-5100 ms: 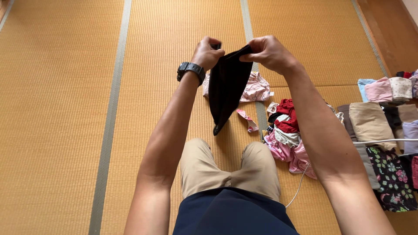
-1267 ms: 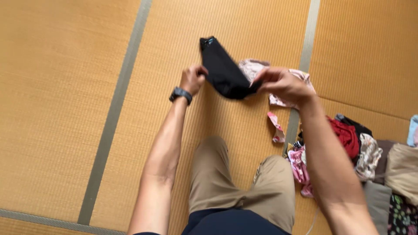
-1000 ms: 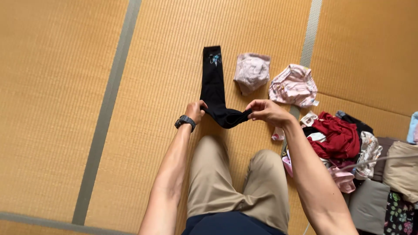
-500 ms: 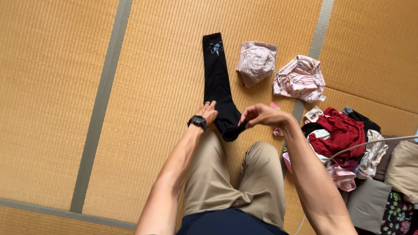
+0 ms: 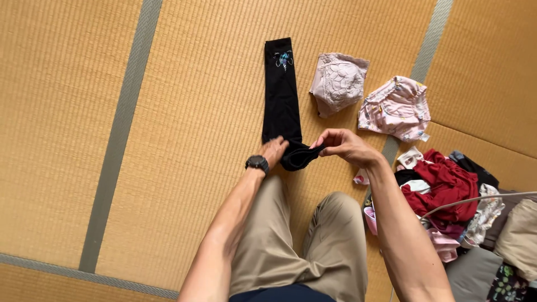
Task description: Fold various pieces of laundry, including underwear, bras, and leggings, on a tatami mat.
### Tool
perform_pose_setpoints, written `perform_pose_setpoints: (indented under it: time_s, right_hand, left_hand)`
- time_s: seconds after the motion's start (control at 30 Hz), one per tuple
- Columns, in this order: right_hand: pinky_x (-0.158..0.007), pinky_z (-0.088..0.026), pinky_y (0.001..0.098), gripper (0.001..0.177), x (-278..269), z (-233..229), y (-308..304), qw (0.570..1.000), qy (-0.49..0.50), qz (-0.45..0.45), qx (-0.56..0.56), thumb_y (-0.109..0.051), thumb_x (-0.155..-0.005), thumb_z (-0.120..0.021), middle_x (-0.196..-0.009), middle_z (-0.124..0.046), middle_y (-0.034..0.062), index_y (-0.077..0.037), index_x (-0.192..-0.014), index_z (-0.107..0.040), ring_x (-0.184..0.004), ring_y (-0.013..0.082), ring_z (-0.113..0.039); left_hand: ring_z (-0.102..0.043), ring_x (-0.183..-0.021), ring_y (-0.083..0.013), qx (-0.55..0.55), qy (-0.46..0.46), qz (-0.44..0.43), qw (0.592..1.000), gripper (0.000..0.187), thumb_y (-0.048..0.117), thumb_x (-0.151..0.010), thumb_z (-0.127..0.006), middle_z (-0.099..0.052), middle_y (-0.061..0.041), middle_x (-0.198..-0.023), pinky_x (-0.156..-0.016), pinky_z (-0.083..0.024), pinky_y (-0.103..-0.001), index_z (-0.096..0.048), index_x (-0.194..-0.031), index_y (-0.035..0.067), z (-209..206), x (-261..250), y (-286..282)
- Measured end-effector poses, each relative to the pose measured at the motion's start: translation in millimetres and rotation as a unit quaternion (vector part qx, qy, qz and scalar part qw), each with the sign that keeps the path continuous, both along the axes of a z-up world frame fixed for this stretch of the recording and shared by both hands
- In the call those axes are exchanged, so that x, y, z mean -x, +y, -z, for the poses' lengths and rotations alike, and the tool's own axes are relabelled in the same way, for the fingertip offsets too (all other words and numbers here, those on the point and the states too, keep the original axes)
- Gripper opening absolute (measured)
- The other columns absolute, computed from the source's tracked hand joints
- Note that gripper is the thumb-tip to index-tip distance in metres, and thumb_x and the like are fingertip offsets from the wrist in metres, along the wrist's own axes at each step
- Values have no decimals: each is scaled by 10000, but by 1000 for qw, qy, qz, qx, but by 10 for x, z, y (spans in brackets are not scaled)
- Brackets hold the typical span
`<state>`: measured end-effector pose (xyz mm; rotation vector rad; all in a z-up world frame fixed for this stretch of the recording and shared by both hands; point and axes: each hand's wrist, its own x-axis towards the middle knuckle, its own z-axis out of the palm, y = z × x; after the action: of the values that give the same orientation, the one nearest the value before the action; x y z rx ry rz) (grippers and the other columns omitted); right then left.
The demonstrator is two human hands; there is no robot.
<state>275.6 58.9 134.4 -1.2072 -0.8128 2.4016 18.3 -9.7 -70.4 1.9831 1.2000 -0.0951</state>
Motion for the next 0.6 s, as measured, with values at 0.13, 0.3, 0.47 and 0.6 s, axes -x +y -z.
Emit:
perform_pose_setpoints:
  time_s: [0.13, 0.3, 0.47, 0.6]
  right_hand:
    - [-969, -584, 346, 179, 106, 14, 120, 999, -30, 26, -29, 51, -891, -696, -1121, -745, 104, -19, -1055, -671, -1063, 204, -710]
    - [-917, -572, 311, 220, 232, 268, 295, 976, -90, 146, -130, 51, -915, -704, -1123, -732, 80, -16, -1123, -676, -996, 150, -685]
    - [-793, -545, 275, 270, 396, 477, 898, 958, -117, 200, -169, 23, -953, -706, -1067, -709, 48, -21, -1211, -642, -916, 121, -664]
    - [-831, -588, 260, 325, 596, 676, 1456, 947, -107, 223, -207, 11, -969, -704, -1066, -703, 24, -22, -1275, -598, -940, 101, -681]
  left_hand:
    - [-675, -1074, -367, -127, -96, 1, 987, 378, 78, -853, -553, -608, -184, -1204, -917, -568, -466, -573, -1227, 25, 226, 112, -377]
    - [-667, -1146, -397, 1, -146, -138, 980, 409, 204, -851, -699, -672, -220, -1232, -934, -544, -464, -631, -1207, 15, -307, 146, -200]
    - [-735, -1007, -351, 119, -168, -314, 927, 352, 218, -947, -661, -755, -220, -1069, -852, -575, -426, -627, -1241, 26, -662, 136, 307]
    - [-743, -958, -357, 108, -209, -404, 884, 460, 264, -942, -668, -743, -239, -1060, -835, -585, -433, -575, -1329, 32, -430, 124, 586]
